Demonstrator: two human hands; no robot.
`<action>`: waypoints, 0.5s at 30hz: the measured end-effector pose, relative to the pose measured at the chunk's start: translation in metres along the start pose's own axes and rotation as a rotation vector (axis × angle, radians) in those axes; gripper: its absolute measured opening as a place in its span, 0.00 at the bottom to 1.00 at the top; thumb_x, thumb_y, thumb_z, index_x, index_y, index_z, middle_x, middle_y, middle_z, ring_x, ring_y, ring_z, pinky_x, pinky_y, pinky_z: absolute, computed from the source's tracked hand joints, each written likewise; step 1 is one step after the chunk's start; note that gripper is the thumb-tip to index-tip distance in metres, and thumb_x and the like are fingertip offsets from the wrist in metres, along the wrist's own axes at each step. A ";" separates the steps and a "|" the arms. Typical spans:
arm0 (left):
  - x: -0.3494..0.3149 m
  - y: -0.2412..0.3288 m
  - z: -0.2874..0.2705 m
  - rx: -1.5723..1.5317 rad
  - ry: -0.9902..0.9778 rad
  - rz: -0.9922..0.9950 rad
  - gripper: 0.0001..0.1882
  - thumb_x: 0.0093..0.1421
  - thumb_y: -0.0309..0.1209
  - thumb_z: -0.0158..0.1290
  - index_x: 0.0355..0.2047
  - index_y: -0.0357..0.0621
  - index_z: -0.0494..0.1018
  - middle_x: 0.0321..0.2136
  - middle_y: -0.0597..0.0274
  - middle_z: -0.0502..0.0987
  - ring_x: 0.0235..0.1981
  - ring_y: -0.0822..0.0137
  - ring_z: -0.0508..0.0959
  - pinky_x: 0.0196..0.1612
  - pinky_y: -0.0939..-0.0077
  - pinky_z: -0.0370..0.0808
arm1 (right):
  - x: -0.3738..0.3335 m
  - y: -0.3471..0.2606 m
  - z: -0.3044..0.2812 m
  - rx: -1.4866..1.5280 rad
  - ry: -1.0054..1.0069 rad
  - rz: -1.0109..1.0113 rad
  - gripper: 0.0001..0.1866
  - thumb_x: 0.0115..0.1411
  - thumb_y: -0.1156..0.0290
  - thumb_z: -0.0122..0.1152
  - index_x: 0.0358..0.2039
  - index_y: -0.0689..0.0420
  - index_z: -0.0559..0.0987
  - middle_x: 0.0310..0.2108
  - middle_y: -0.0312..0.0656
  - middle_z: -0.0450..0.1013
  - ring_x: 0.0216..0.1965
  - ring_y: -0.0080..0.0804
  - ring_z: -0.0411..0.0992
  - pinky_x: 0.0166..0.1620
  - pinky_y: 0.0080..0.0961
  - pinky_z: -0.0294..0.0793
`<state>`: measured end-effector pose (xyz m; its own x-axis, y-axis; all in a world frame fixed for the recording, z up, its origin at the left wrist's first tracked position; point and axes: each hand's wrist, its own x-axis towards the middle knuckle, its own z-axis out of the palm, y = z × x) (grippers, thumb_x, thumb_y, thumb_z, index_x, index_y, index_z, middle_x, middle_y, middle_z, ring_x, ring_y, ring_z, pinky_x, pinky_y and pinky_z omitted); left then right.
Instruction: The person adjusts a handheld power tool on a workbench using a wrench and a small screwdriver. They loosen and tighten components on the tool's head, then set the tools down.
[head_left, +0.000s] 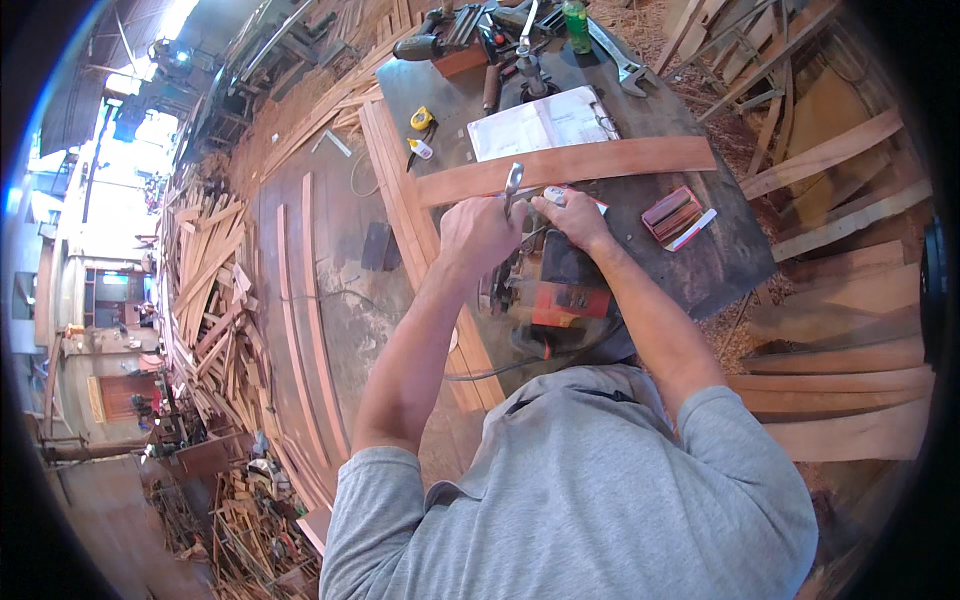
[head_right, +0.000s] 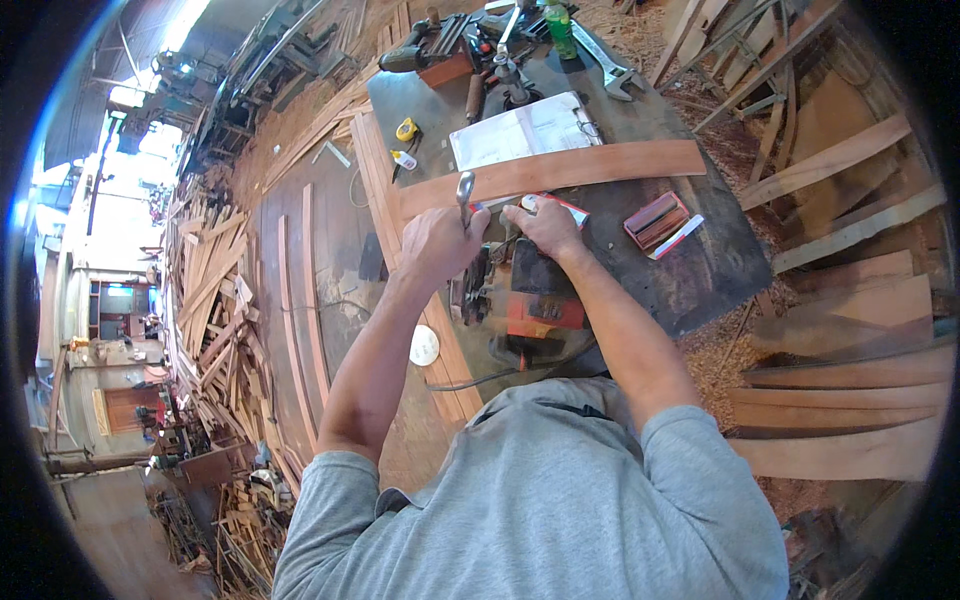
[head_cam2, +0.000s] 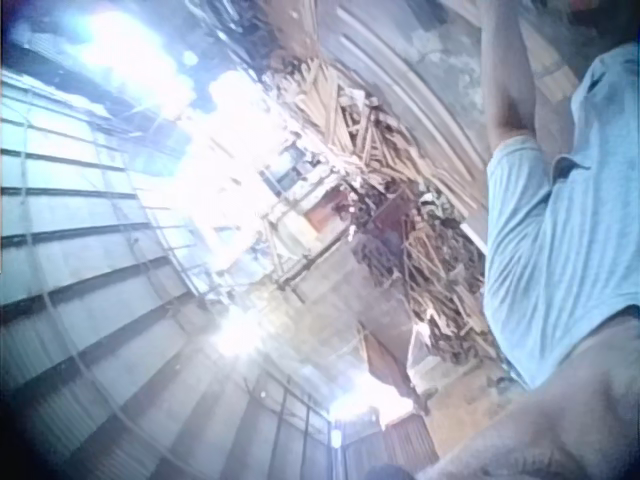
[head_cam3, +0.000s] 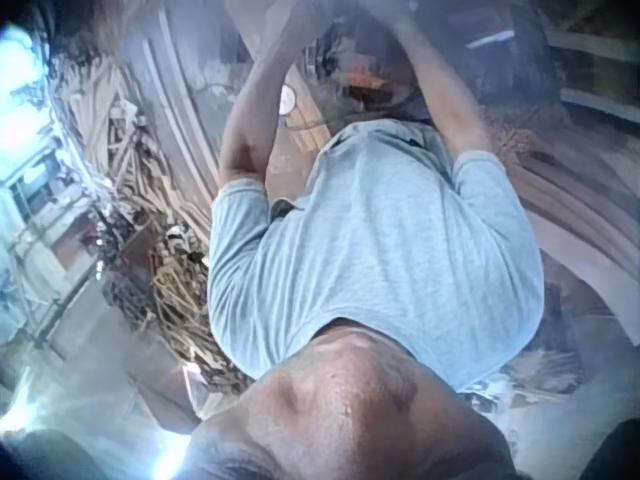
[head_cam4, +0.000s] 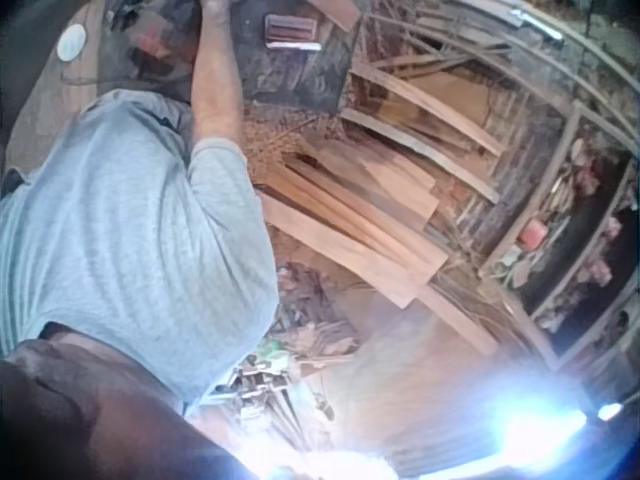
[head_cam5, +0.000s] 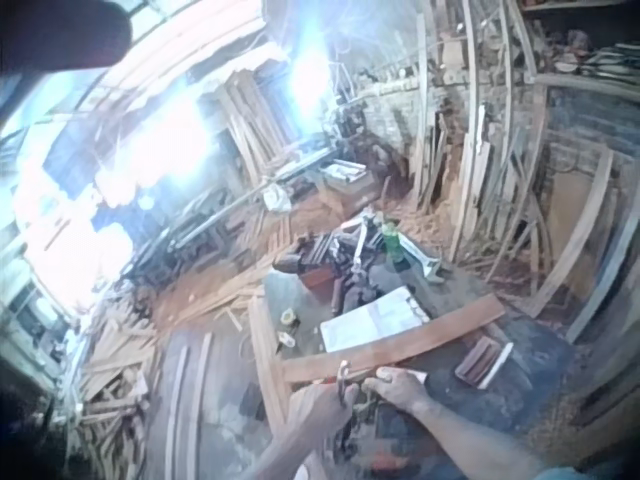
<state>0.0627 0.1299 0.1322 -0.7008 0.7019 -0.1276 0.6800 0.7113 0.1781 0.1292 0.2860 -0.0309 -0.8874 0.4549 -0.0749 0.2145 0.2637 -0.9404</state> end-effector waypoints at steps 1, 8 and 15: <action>0.008 0.001 0.002 -0.004 -0.015 0.001 0.24 0.69 0.49 0.51 0.30 0.41 0.82 0.25 0.44 0.82 0.30 0.43 0.84 0.37 0.48 0.79 | 0.002 0.001 -0.001 -0.025 -0.067 0.087 0.29 0.64 0.44 0.65 0.46 0.61 0.85 0.42 0.53 0.84 0.46 0.46 0.82 0.51 0.38 0.77; -0.018 -0.009 0.041 -0.036 0.194 0.008 0.27 0.71 0.49 0.50 0.25 0.38 0.81 0.21 0.44 0.80 0.29 0.45 0.83 0.32 0.49 0.77 | 0.003 0.008 0.004 -0.074 -0.021 0.083 0.28 0.63 0.41 0.64 0.45 0.56 0.85 0.42 0.56 0.82 0.46 0.52 0.81 0.50 0.44 0.77; -0.170 -0.023 0.098 -0.281 0.528 0.225 0.02 0.60 0.22 0.60 0.30 0.41 0.78 0.23 0.52 0.76 0.22 0.53 0.79 0.26 0.61 0.74 | 0.004 0.010 0.003 -0.045 0.000 0.082 0.28 0.62 0.42 0.65 0.44 0.57 0.87 0.40 0.55 0.83 0.46 0.51 0.81 0.50 0.43 0.78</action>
<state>0.1879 -0.0020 0.0546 -0.6077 0.6686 0.4285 0.7909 0.4610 0.4025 0.1267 0.2874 -0.0415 -0.8659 0.4767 -0.1514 0.3049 0.2630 -0.9153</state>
